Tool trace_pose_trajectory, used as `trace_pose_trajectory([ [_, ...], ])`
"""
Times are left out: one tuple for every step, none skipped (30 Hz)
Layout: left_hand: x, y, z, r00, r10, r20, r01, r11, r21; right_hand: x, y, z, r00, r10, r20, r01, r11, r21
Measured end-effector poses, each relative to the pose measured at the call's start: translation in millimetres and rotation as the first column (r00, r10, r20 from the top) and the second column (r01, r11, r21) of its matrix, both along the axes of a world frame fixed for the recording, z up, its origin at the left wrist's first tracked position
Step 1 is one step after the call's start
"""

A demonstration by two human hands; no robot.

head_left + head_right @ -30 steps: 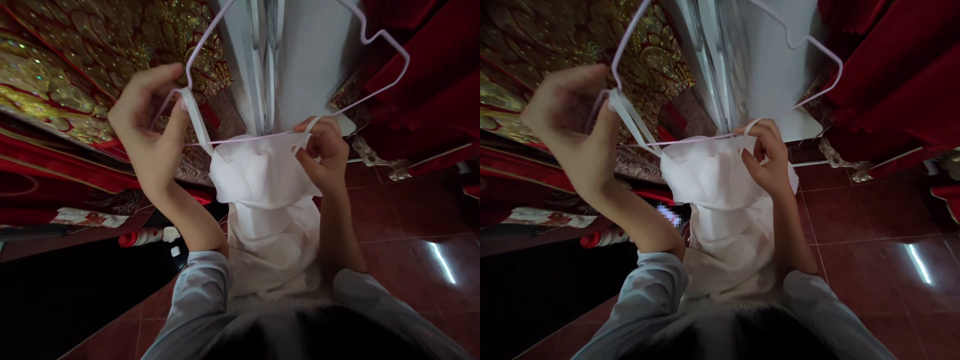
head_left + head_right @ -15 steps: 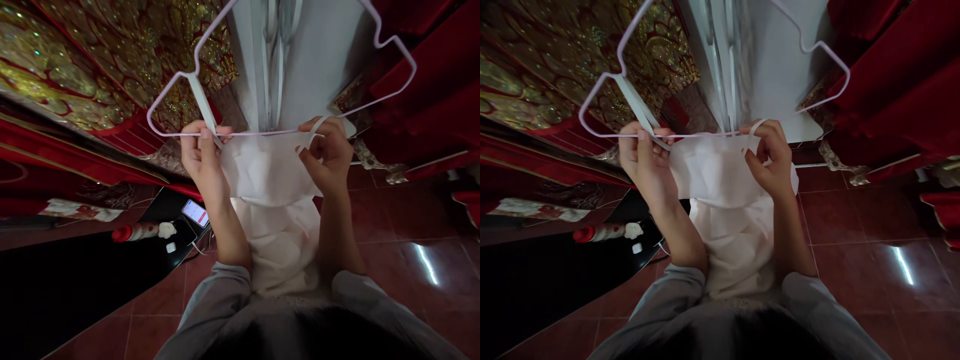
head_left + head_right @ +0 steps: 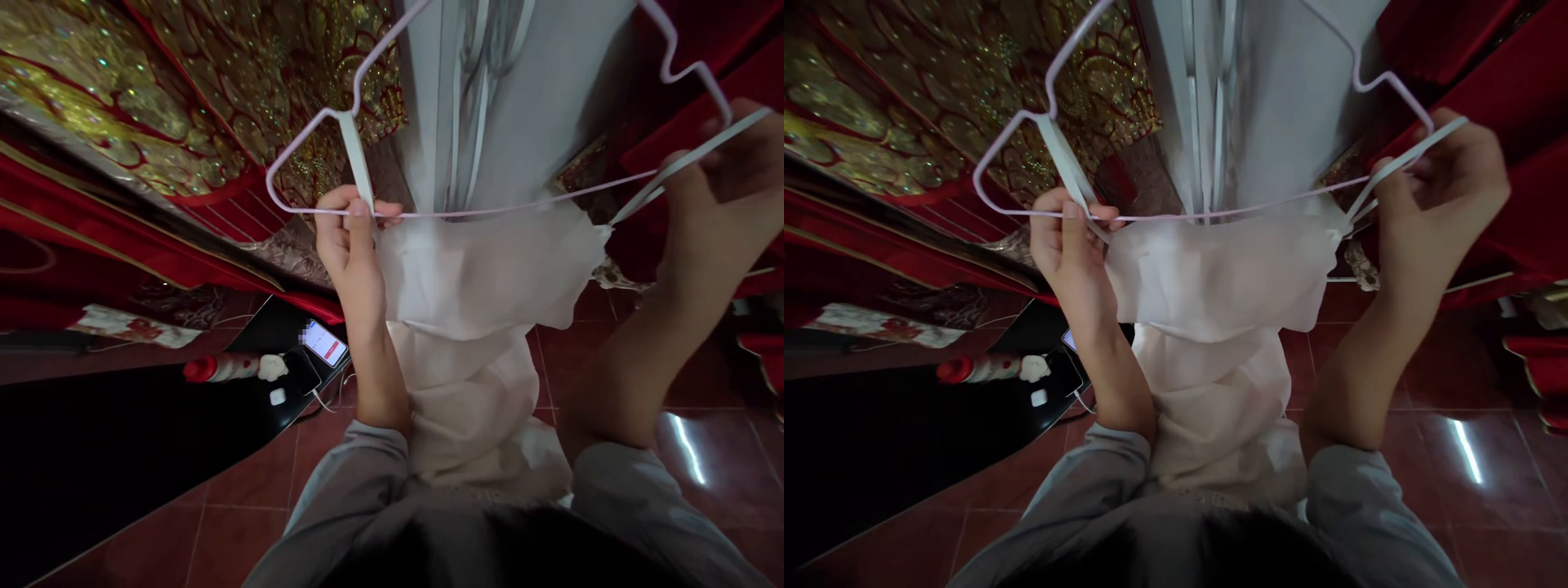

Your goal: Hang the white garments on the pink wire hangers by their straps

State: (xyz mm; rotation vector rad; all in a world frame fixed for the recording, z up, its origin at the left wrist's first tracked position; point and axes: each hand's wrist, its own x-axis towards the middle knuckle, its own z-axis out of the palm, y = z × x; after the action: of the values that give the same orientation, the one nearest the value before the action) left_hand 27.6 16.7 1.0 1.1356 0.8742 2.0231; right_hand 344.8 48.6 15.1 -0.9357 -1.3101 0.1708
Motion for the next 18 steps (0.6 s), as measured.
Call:
trace_pose_trajectory([
  [0,0,-0.3,1.0,0.001,-0.002,-0.001,1.0,-0.004,-2,1,1.1,0.999,0.029,0.019,-0.029,0.999,-0.02],
  [0,0,-0.5,1.0,0.002,-0.002,-0.002,1.0,-0.002,-5,1,3.3,0.998,0.052,0.043,-0.05,0.998,-0.03],
  [-1,0,-0.7,1.0,-0.001,0.001,0.001,1.0,0.005,-10,1,6.6,0.996,0.052,0.069,-0.05,0.998,-0.022],
  [-1,0,-1.0,1.0,-0.004,0.004,0.004,1.0,0.011,-15,1,11.2,0.993,0.036,0.11,-0.035,0.999,-0.015],
  [-1,1,-1.4,1.0,-0.001,0.006,0.001,1.0,0.01,-19,0,17.0,0.985,0.011,0.174,-0.01,1.0,-0.008],
  [-1,1,-2.1,1.0,0.006,0.0,-0.006,1.0,0.0,-22,-1,23.8,0.965,-0.01,0.261,0.017,1.0,-0.025],
  [-1,2,-3.0,1.0,0.017,-0.008,-0.017,1.0,-0.013,-25,-2,31.3,0.936,-0.028,0.351,0.049,0.997,-0.052],
  [0,3,-4.2,0.999,0.029,-0.017,-0.03,0.999,-0.029,-27,-2,39.0,0.902,-0.038,0.43,0.084,0.993,-0.089],
  [0,4,-5.4,0.999,0.038,-0.025,-0.039,0.998,-0.041,-30,-3,46.5,0.871,-0.043,0.489,0.119,0.985,-0.126],
  [0,5,-6.8,0.999,0.045,-0.026,-0.046,0.998,-0.043,-33,-3,53.0,0.848,-0.038,0.528,0.148,0.975,-0.167],
  [-1,6,-8.2,0.999,0.045,-0.022,-0.046,0.998,-0.04,-36,-2,58.3,0.833,-0.036,0.553,0.171,0.966,-0.194],
  [-1,7,-9.4,0.999,0.039,-0.015,-0.04,0.999,-0.035,-40,-2,62.0,0.818,-0.034,0.574,0.189,0.959,-0.213],
  [-1,8,-10.5,1.0,0.03,-0.005,-0.03,0.999,-0.028,-43,-1,63.8,0.801,-0.032,0.598,0.203,0.954,-0.222],
  [-2,8,-11.3,1.0,0.014,0.006,-0.014,1.0,-0.02,-46,0,63.7,0.783,-0.029,0.622,0.215,0.95,-0.226],
  [-3,8,-11.9,1.0,-0.004,0.015,0.004,1.0,-0.01,-48,2,61.9,0.769,-0.039,0.638,0.226,0.95,-0.214],
  [-3,8,-12.3,1.0,-0.022,0.023,0.022,1.0,-0.001,-49,4,58.6,0.765,-0.059,0.641,0.228,0.956,-0.185],
  [-4,8,-12.5,0.999,-0.034,0.029,0.034,0.999,0.007,-47,7,54.4,0.777,-0.077,0.625,0.215,0.965,-0.148],
  [-5,8,-12.7,0.999,-0.041,0.032,0.041,0.999,0.014,-43,11,49.8,0.807,-0.084,0.585,0.183,0.977,-0.113],
])
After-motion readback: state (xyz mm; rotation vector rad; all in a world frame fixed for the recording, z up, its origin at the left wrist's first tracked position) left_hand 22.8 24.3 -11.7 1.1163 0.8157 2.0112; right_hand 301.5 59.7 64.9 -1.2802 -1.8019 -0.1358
